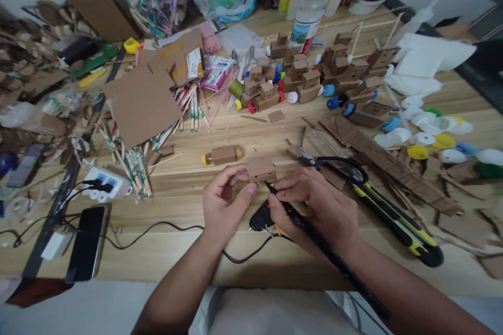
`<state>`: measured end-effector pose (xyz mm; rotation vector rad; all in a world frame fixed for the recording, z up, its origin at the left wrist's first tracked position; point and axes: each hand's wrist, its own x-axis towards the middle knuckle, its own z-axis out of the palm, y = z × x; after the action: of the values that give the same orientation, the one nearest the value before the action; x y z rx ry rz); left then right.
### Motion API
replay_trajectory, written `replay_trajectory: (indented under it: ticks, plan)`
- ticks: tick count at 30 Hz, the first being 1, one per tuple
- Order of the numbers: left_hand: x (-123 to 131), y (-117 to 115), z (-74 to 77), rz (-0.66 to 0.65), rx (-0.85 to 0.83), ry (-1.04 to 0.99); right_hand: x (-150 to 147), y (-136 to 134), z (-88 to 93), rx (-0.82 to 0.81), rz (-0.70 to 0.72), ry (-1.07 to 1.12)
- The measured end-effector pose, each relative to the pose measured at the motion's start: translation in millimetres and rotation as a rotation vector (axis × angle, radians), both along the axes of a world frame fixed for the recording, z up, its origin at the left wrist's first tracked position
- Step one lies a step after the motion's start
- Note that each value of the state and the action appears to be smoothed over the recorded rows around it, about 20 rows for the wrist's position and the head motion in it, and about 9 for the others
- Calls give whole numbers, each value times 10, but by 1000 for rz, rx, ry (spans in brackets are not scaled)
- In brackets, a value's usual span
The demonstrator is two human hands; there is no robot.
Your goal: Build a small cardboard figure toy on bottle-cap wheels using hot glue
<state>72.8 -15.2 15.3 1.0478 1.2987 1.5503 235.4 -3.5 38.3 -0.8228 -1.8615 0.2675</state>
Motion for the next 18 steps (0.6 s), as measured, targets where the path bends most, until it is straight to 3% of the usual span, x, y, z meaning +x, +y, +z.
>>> replay_trajectory:
  ticks: [18]
  plan:
    - [-2,-10,-10,-11,-3,-14,-12,0,-5,29,-3,-1]
